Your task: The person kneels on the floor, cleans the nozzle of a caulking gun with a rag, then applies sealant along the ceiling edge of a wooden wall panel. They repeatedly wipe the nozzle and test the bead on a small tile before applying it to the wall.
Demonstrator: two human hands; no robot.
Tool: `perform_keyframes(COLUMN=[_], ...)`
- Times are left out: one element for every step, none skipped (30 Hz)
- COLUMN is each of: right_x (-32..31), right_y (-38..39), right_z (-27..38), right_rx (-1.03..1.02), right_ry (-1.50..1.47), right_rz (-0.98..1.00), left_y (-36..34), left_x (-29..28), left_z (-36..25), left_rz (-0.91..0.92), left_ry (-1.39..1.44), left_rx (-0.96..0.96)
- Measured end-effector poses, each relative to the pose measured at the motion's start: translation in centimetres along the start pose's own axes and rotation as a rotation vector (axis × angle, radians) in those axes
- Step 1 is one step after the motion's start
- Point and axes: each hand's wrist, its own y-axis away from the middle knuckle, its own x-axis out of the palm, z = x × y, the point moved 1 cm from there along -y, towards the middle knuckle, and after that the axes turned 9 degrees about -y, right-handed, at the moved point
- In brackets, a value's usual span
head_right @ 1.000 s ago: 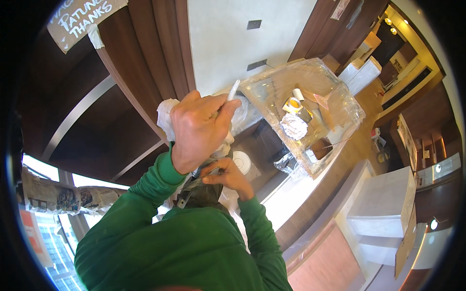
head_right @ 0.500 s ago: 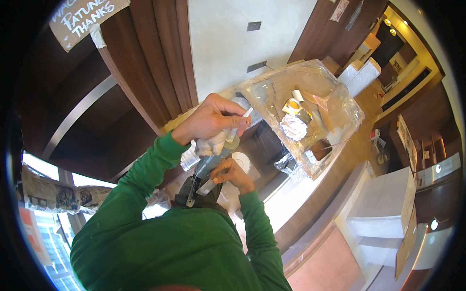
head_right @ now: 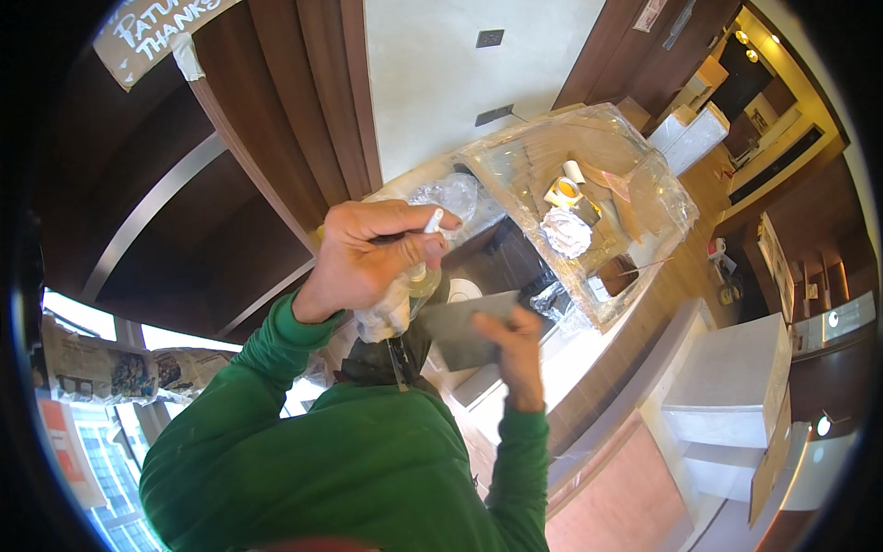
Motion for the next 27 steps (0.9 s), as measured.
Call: perform_keyframes(right_x=[0.3,0.9,1.5,2.3,3.2,4.0,4.7,5.2,5.5,5.6,5.6,5.7,5.7,5.8,6.0,6.3,6.5,6.7,6.9,7.0,7.1,7.2,7.2,7.0,6.9,6.7,6.6], right_y=[0.7,1.8,3.0,3.7,4.4,4.9,5.2,5.3,5.4,5.3,5.1,4.8,4.4,3.8,3.1,2.6,2.2,1.8,1.6,1.4,1.3,1.3,1.3,1.3,1.4,1.4,1.3], right_z=[2.3,4.6,6.9,8.8,10.1,11.0,11.7,11.9,12.0,11.8,11.4,10.6,9.8,8.9,7.9,7.0,6.4,6.0,5.7,5.6,5.6,5.6,5.8,6.0,6.1,6.2,6.2], right_rx=[-0.079,-0.252,-0.349,-0.419,-0.461,-0.489,-0.514,-0.511,-0.508,-0.51,-0.479,-0.452,-0.43,-0.365,-0.319,-0.304,-0.262,-0.278,-0.279,-0.281,-0.291,-0.303,-0.313,-0.326,-0.335,-0.343,-0.359], right_ry=[-0.045,-0.129,-0.101,-0.095,-0.082,-0.067,-0.051,-0.048,-0.043,-0.053,-0.072,-0.108,-0.15,-0.186,-0.238,-0.282,-0.309,-0.331,-0.347,-0.362,-0.37,-0.379,-0.393,-0.382,-0.375,-0.373,-0.361], right_rz=[-0.089,-0.079,-0.098,-0.097,-0.131,-0.122,-0.113,-0.107,-0.098,-0.082,-0.085,-0.083,-0.084,-0.07,-0.07,-0.008,-0.018,0.032,0.048,0.056,0.069,0.075,0.085,0.086,0.09,0.098,0.091], left_y=[0.0,-0.1,0.0,-0.1,-0.1,-0.1,-0.1,-0.1,0.0,0.0,0.0,0.0,-0.1,-0.2,-0.3,-0.4,-0.4,-0.5,-0.6,-0.6,-0.5,-0.5,-0.4,-0.3,-0.2,-0.2,-0.2], left_x=[-0.1,-0.4,-0.3,-0.2,0.0,0.1,0.1,0.2,0.2,0.1,-0.1,-0.3,-0.5,-0.6,-0.7,-0.8,-0.8,-0.7,-0.7,-0.6,-0.6,-0.6,-0.6,-0.6,-0.5,-0.5,-0.4], left_z=[0.0,0.0,-0.1,-0.1,-0.1,-0.2,-0.2,-0.3,-0.2,-0.2,-0.1,0.0,0.2,0.3,0.5,0.6,0.8,0.9,1.0,1.0,1.0,1.0,0.9,0.9,0.9,1.0,1.1], left_rz=[-0.004,0.038,0.049,0.046,0.044,0.072,0.099,0.122,0.141,0.155,0.168,0.18,0.193,0.207,0.22,0.233,0.245,0.255,0.266,0.283,0.276,0.275,0.268,0.273,0.271,0.268,0.267], left_ry=[0.093,0.06,0.074,0.106,0.138,0.126,0.114,0.107,0.125,0.142,0.158,0.184,0.209,0.231,0.273,0.313,0.353,0.359,0.366,0.386,0.297,0.22,0.154,0.129,0.116,0.102,0.11], left_rx=[-0.04,-0.035,-0.035,-0.03,-0.023,-0.006,0.01,0.015,-0.014,-0.049,-0.079,-0.103,-0.123,-0.146,-0.138,-0.131,-0.124,-0.085,-0.046,-0.009,0.033,0.075,0.119,0.097,0.076,0.055,0.075])
